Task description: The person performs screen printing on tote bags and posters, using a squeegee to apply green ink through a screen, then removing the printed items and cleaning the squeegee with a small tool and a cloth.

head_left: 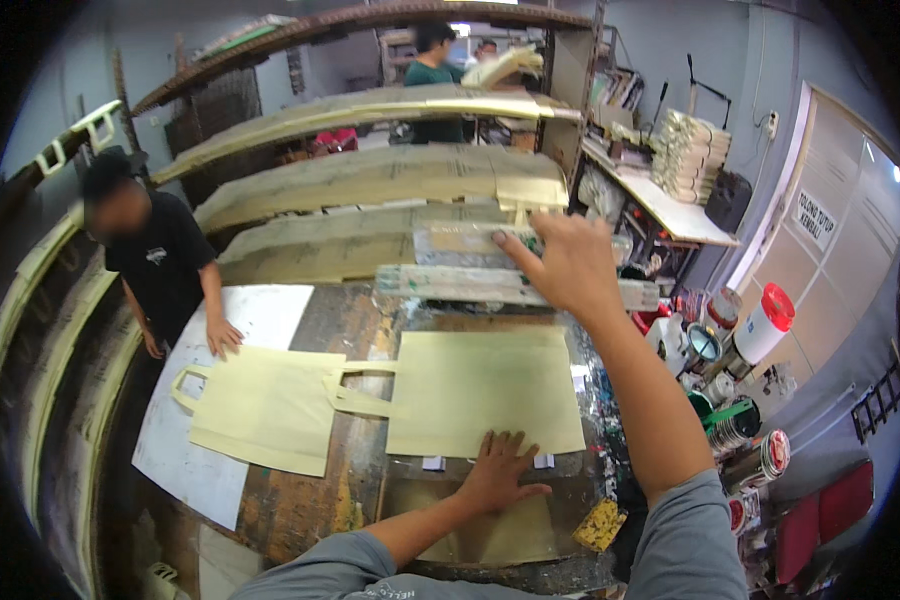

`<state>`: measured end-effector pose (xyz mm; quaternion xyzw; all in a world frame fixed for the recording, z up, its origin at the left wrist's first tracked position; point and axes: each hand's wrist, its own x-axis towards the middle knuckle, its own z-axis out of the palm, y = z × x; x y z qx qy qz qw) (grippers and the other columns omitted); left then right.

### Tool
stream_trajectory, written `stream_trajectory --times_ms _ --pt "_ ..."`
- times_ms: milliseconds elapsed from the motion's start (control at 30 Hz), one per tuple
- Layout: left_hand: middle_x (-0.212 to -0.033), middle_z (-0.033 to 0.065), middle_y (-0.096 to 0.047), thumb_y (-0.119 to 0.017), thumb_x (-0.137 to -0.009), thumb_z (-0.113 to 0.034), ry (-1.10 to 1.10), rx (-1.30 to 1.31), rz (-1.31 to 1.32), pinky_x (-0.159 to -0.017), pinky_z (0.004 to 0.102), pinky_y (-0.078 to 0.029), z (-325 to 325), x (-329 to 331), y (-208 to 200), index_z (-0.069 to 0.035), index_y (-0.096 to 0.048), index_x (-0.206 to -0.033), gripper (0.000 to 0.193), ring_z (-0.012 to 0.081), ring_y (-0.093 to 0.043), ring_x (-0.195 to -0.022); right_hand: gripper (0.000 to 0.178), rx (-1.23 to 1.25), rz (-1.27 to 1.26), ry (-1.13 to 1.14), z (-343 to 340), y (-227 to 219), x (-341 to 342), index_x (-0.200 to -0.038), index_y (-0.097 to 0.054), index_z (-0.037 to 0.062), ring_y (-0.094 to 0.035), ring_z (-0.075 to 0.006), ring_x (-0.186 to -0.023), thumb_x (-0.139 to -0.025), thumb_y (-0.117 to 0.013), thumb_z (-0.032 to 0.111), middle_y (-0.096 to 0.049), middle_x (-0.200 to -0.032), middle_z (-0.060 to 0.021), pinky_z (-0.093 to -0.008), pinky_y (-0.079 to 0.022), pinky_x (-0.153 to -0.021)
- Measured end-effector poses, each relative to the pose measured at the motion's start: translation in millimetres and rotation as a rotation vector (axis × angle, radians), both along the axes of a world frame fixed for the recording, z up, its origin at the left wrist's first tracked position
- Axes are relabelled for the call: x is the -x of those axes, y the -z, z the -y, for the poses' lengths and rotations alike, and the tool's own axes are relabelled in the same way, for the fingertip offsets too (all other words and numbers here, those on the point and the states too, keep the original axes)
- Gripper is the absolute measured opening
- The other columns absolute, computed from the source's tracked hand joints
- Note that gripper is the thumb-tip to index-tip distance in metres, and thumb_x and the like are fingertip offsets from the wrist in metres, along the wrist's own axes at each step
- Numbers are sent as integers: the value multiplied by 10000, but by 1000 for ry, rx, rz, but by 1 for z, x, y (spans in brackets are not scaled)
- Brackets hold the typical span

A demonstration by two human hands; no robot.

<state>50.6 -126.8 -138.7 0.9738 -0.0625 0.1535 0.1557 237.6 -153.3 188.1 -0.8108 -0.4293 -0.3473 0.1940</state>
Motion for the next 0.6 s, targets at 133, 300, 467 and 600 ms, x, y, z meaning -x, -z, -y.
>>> stream_trajectory --times_ms 133,300,467,600 --pt "-1451 236 -566 -641 -896 -710 -33 115 125 -1166 602 -347 -5 1 -21 -94 -586 -1467 841 419 -535 -1324 609 -20 48 22 9 7 3 -817 -669 28 -649 -379 -791 -961 -607 616 -676 -770 -179 -499 -427 -805" --pt "-1190 164 -710 -872 -870 -231 -254 1031 263 -864 321 -558 -106 13 -65 -28 -393 -1571 873 181 -679 -977 544 -89 55 -44 17 20 31 -814 -666 45 -641 -361 -818 -936 -656 575 -678 -794 -170 -483 -405 -839" --pt "-1101 114 -720 -884 -844 -84 -113 1533 230 -855 292 -557 -137 35 -153 15 -284 -1607 976 136 -671 -984 492 -9 84 24 55 88 65 -893 -655 69 -628 -328 -895 -883 -715 556 -653 -870 -134 -482 -380 -847" --pt "-1171 115 -735 -973 -744 -280 -255 1079 303 -963 342 -553 -130 66 -84 2 -534 -1480 902 179 -679 -1133 527 420 -260 -4 63 115 83 -1150 -607 89 -611 -319 -1059 -834 -797 465 -652 -1062 -115 -518 -394 -918"
